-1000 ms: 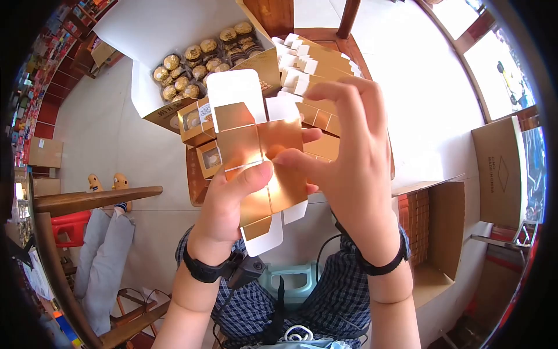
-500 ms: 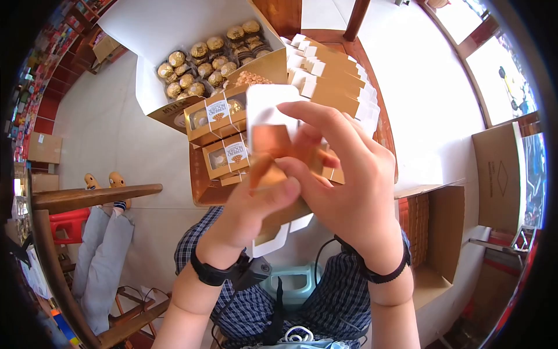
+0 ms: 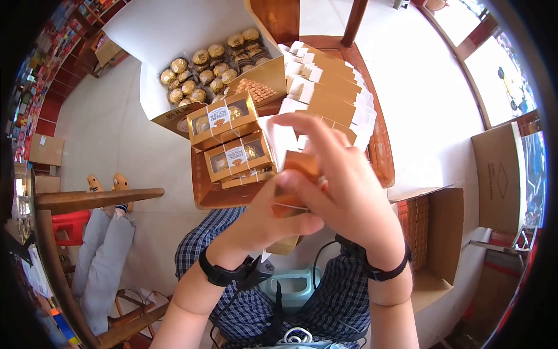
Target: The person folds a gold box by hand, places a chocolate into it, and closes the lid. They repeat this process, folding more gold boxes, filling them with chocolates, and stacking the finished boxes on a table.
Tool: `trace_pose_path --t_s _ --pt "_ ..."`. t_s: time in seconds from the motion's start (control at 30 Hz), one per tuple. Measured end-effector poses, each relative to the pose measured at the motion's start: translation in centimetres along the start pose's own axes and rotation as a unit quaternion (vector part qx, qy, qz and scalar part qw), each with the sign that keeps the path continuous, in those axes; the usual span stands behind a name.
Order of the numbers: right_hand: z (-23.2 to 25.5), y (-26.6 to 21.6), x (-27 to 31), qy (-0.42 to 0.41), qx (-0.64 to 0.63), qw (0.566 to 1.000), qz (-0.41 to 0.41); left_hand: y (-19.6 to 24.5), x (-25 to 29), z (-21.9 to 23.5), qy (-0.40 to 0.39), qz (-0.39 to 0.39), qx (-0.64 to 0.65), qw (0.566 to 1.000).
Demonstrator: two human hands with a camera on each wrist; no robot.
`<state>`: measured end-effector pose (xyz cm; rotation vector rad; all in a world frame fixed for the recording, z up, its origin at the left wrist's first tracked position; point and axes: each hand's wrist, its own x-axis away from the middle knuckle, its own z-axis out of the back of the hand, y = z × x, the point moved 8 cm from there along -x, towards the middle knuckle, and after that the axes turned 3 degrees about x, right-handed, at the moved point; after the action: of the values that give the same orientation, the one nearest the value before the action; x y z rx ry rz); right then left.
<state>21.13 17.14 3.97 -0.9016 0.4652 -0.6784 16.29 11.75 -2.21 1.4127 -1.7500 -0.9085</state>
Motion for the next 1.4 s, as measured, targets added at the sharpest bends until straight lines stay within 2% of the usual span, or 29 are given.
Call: trace_pose_path --t_s 0.07,0.1,0.13,0.17,0.23,0.27,0.33,0.4,0.47,0.5,0.6,0.63,0.67,0.7,0.73,0.77,0.8,0.87,0.9,0.97,1.0,1.03,1.07,1.13,1.2,1.27,1.3,1.33,1.4 --pt "-0.2 -0.2 0.0 0.001 0.022 0.999 0.048 -0.5 0.0 0.5 0.008 -0.001 0.003 1.0" --pt "-0.3 0.3 0.0 -0.02 -0.037 0.999 -0.022 -0.7 0.0 1.0 0.019 -0.012 -0.006 1.0" --pt "0.0 0.5 0.0 -0.015 -0.037 0.999 -0.021 -0.6 0.0 1.4 0.029 -0.024 -0.015 0.999" --pt "1.0 0.0 0.1 0.032 -0.073 0.996 0.03 -0.3 0.2 1.5 0.027 -0.024 -0.017 0.999" --pt "3.1 -0.3 0.1 0.141 -0.099 0.975 0.142 0.6 0.8 0.8 -0.021 0.005 0.121 0.992" --pt "3.3 -0.3 0.1 0.139 -0.101 0.974 0.145 0.9 1.0 1.0 -0.018 0.002 0.119 0.993" --pt "2.0 0.5 -0.4 0.031 -0.209 0.972 0.106 1.8 1.4 0.7 -0.065 -0.015 0.183 0.981" --pt "-0.3 1.2 -0.7 -0.072 -0.234 0.965 0.096 2.0 2.0 0.6 -0.067 -0.011 0.17 0.983" --pt "-1.7 1.3 -0.3 -0.132 -0.334 0.933 -0.013 0.8 2.6 0.2 -0.089 0.055 0.224 0.969" --pt "-1.9 1.2 -0.3 -0.134 -0.336 0.932 -0.011 0.6 2.7 0.1 -0.104 0.076 0.22 0.967" --pt "-1.8 1.6 -0.2 -0.12 -0.351 0.929 -0.009 1.2 2.5 -0.4 -0.135 0.054 0.212 0.966" --pt "-1.6 1.9 -0.1 -0.123 -0.371 0.92 -0.025 1.4 2.4 -0.4 -0.126 0.044 0.212 0.968" --pt "-1.6 2.0 -0.2 -0.126 -0.389 0.912 -0.04 1.6 2.0 0.0 -0.084 0.026 0.193 0.977" --pt "-1.1 1.6 -0.5 -0.102 -0.379 0.918 -0.053 2.2 1.4 1.5 0.002 -0.05 0.047 0.998" --pt "-1.4 1.5 -0.5 -0.111 -0.379 0.918 -0.049 3.4 1.2 2.7 0.091 -0.125 -0.098 0.983" --pt "-0.7 1.8 -0.6 -0.062 -0.349 0.934 -0.041 5.6 2.2 1.8 0.115 -0.268 -0.252 0.923" --pt "-0.1 2.1 -0.7 -0.013 -0.319 0.947 -0.035 5.9 2.5 1.5 0.125 -0.272 -0.251 0.92" --pt "-0.1 3.1 -0.8 0.013 -0.273 0.961 -0.038 5.6 2.9 0.9 0.121 -0.229 -0.259 0.931" --pt "-0.2 3.9 -0.7 0.019 -0.245 0.968 -0.054 6.3 3.4 0.3 0.113 -0.202 -0.291 0.928" --pt "-1.3 4.5 -0.8 0.015 -0.219 0.973 -0.071 6.5 3.5 1.0 0.12 -0.199 -0.258 0.938" --pt "-1.6 3.1 -1.1 0.052 -0.223 0.973 -0.02 6.4 3.5 1.2 0.115 -0.196 -0.227 0.947" --pt "-1.6 2.0 -1.3 0.091 -0.227 0.969 0.033 6.9 3.9 1.8 0.162 -0.246 -0.217 0.931" --pt "-2.5 1.8 -1.1 0.056 -0.185 0.981 -0.001 6.6 4.1 2.3 0.168 -0.247 -0.217 0.929" --pt "-3.9 1.4 -1.2 0.019 -0.135 0.99 0.021 7.3 5.0 4.0 0.23 -0.293 -0.215 0.903" --pt "-4.5 1.0 -1.0 0.022 -0.126 0.992 0.021 7.7 5.3 4.0 0.234 -0.301 -0.185 0.906" --pt "-4.9 0.6 -1.0 0.013 -0.15 0.988 -0.024 9.0 6.2 3.8 0.258 -0.352 -0.176 0.882" --pt "-5.0 0.6 -0.9 -0.007 -0.143 0.989 -0.037 8.5 5.9 3.9 0.208 -0.298 -0.163 0.917" --pt "-5.0 0.4 -0.9 -0.012 -0.139 0.99 -0.03 8.7 6.1 4.2 0.212 -0.304 -0.163 0.914" --pt "-4.8 -1.2 -1.2 0.002 -0.17 0.984 0.057 8.6 5.5 4.5 0.182 -0.294 -0.074 0.935"
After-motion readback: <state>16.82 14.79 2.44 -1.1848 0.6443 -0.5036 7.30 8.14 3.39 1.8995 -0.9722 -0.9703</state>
